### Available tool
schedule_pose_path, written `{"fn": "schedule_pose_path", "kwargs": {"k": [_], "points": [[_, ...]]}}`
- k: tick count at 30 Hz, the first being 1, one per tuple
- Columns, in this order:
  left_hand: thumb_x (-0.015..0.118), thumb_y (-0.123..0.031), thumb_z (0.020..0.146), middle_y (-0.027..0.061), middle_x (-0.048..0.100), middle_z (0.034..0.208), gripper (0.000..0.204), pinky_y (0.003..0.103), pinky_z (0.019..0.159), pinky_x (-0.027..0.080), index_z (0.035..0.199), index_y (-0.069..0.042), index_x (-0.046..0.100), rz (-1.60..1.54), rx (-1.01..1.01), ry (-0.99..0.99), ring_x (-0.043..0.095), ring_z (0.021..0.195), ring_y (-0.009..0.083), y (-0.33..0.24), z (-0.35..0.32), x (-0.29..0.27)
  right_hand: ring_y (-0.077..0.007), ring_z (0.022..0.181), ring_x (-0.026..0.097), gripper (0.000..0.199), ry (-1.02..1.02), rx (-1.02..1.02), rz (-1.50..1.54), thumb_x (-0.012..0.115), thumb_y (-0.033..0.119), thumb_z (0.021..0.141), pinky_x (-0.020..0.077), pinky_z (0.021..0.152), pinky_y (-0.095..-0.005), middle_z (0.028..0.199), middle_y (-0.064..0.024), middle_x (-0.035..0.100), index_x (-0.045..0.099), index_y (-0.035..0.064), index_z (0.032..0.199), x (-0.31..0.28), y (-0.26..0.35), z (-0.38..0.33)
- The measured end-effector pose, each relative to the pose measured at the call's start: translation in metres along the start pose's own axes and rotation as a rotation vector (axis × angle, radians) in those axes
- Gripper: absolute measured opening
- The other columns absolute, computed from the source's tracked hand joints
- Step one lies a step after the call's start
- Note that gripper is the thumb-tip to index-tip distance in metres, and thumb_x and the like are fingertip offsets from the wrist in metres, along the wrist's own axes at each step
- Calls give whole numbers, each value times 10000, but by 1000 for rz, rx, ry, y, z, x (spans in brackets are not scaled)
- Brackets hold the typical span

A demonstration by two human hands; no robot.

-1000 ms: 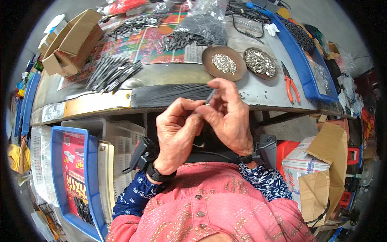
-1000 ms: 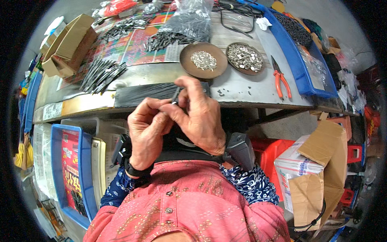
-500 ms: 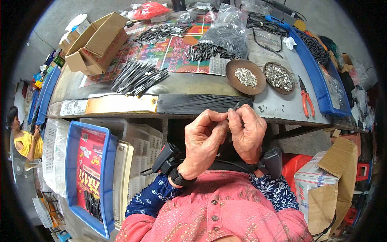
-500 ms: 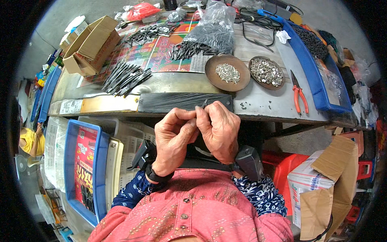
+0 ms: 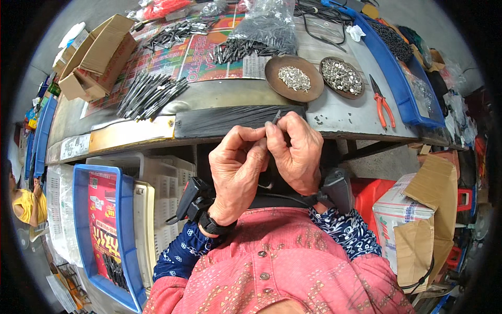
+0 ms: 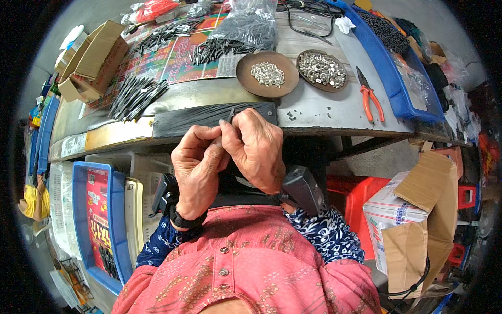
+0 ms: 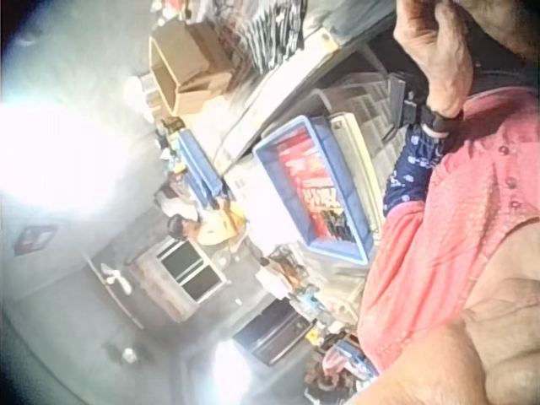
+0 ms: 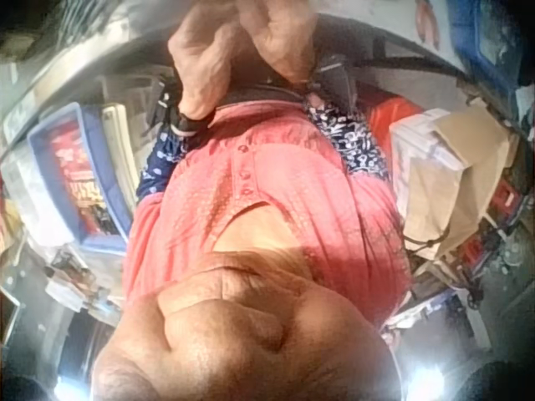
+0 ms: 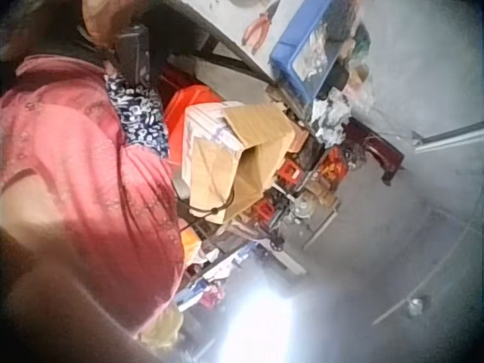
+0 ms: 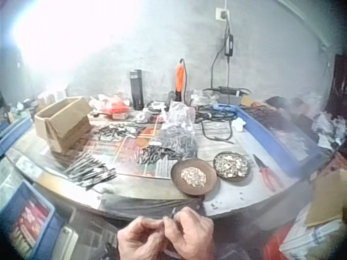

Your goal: The person repeatedly picks up small metal rods and cylindrical components from a workbench, inserts the components into the rods, and uses pliers to crimp or secure them. The assembled pieces are placed back on the table. The process is repeated multiple times throughout the clip.

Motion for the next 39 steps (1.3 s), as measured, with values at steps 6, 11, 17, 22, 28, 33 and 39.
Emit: {"fn": "schedule_pose_path", "kwargs": {"k": [6, 11, 17, 22, 28, 33, 39], "points": [[605, 1, 916, -35, 567, 735, 64, 172, 521, 393, 976, -6, 624, 16, -5, -44, 490, 600, 22, 1, 1, -3, -308, 573, 554, 209, 25, -8, 22, 687, 140, 860, 442, 501, -384, 681, -119, 516, 531, 24, 783, 3, -2, 2], [607, -11, 919, -27, 589, 742, 41, 164, 534, 414, 957, -16, 620, 50, -42, -31, 524, 608, 25, 1, 0, -5, -304, 570, 555, 192, 29, 17, 75, 694, 130, 851, 447, 503, -387, 682, -112, 515, 540, 24, 810, 0, -3, 0], [619, -21, 917, -15, 607, 763, 53, 171, 541, 431, 968, -9, 618, 58, -55, -4, 552, 624, 36, 1, -2, -3, -332, 567, 564, 169, 19, -37, 13, 659, 107, 872, 450, 501, -408, 684, -128, 530, 530, 28, 797, -1, -2, -3], [619, 4, 907, 1, 635, 815, 68, 173, 610, 466, 974, 2, 625, 114, -40, 22, 579, 688, 40, 1, 1, -3, -327, 571, 563, 180, 43, 28, 65, 656, 118, 878, 446, 504, -404, 673, -123, 526, 528, 33, 785, 0, -6, -5], [615, 96, 833, 61, 644, 869, 125, 226, 671, 475, 931, 23, 637, 667, 259, 69, 599, 763, 112, -19, 13, -21, -307, 583, 552, 245, 51, -27, 16, 726, 162, 826, 432, 516, -381, 675, -111, 528, 538, 28, 745, -10, -12, 3], [634, 86, 784, 126, 615, 856, 156, 307, 665, 491, 908, -7, 646, 1234, 469, 12, 611, 740, 270, -44, 19, -44, -196, 556, 508, 241, 36, 162, 146, 693, 164, 878, 423, 538, -302, 641, -90, 547, 556, 1, 766, -22, -27, 9], [612, 110, 705, 130, 592, 844, 238, 369, 707, 473, 902, -19, 642, 1439, 514, 158, 582, 785, 314, -56, 21, -48, -130, 557, 498, 246, 18, 228, 265, 698, 175, 879, 420, 538, -273, 619, -56, 553, 576, 2, 754, -20, -36, 11]]}}
Point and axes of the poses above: each hand's wrist, its own z-axis towards the middle knuckle, its own x-axis out of the palm, y = z × x, the point moved 4 cm from there along z, towards the middle knuckle
